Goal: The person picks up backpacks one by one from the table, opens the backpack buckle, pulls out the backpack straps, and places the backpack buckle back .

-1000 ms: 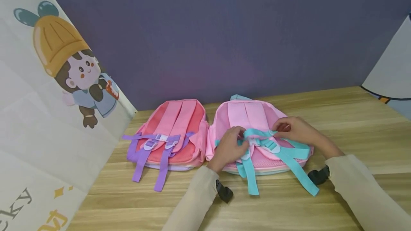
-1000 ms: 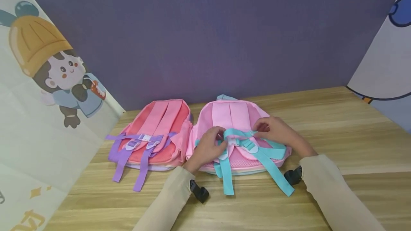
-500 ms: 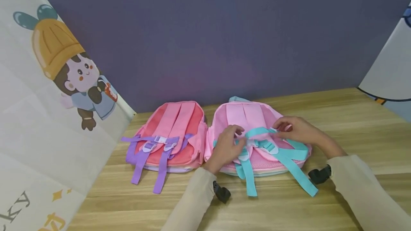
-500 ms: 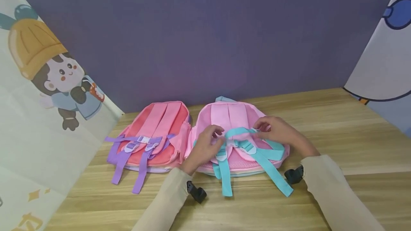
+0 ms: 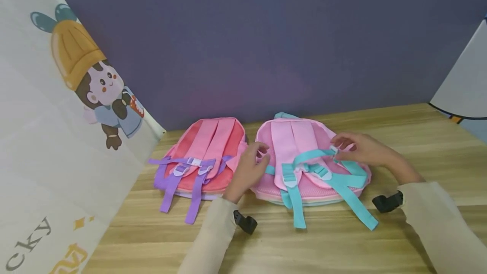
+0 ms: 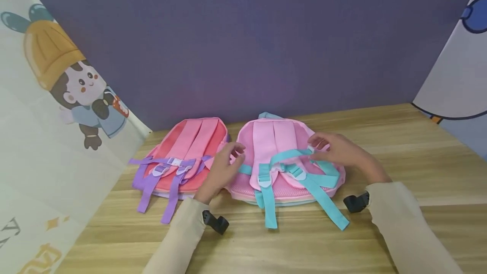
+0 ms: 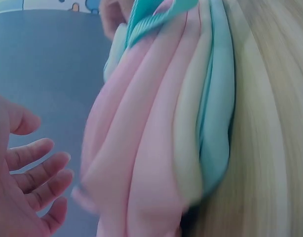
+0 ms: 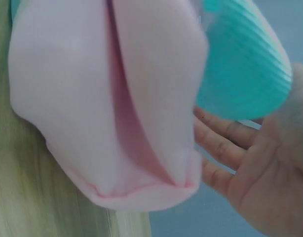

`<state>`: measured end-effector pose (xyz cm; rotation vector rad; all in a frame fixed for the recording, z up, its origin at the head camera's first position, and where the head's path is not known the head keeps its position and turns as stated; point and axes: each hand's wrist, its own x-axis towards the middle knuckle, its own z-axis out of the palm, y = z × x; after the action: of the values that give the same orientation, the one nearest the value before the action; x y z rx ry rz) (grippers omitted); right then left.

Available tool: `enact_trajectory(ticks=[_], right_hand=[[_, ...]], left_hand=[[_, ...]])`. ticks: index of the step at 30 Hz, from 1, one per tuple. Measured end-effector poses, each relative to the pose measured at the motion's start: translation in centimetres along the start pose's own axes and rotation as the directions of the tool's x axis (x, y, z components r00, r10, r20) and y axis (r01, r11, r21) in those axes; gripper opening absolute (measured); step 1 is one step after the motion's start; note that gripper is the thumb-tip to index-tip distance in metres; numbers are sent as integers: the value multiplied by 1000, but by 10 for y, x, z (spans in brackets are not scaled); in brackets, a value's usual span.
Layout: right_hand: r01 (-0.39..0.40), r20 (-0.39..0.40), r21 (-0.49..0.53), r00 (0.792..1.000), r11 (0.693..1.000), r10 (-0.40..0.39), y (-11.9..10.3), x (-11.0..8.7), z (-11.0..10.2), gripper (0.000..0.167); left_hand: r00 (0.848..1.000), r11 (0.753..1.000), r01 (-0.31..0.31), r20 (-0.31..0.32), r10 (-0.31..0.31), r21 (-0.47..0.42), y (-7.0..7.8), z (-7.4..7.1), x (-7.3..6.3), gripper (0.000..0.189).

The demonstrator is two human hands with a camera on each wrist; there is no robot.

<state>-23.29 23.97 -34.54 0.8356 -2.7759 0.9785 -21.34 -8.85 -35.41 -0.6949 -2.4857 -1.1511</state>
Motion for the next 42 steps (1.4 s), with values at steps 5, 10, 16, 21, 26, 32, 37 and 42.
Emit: enact_trajectory(ticks=[5, 10, 16, 21, 26, 32, 37, 42], right_hand=[[-7, -11, -19, 1000, 1000, 7, -1, -3, -4, 37], [13, -66, -49, 998, 999, -16, -6, -6, -5, 37], [76, -147, -60, 986, 995, -84, -20, -2, 0, 32], [89, -153, -15, 984, 996, -90, -36, 7, 5, 32], [89, -120, 39, 989, 995, -83, -52, 19, 13, 35], [149, -112, 84, 984, 985, -139, -65, 34, 31, 35], [170, -73, 94, 984, 981, -164, -85, 48, 48, 39], [169, -35, 69, 985, 983, -167, -107, 60, 68, 47]], left_hand=[[997, 1000, -8, -82, 9, 15, -12, -21, -10, 24], [989, 997, -11, -148, 22, 76, -26, -49, -21, 23], [978, 993, 34, -207, -10, 111, -41, -78, -31, 23], [972, 979, 153, -201, -124, 135, -53, -99, -40, 27], [961, 963, 206, -221, -166, 172, -63, -116, -49, 29], [943, 946, 268, -252, -218, 184, -73, -133, -58, 30], [920, 919, 334, -287, -268, 211, -84, -148, -67, 35], [887, 895, 398, -333, -319, 203, -95, -159, -76, 39]])
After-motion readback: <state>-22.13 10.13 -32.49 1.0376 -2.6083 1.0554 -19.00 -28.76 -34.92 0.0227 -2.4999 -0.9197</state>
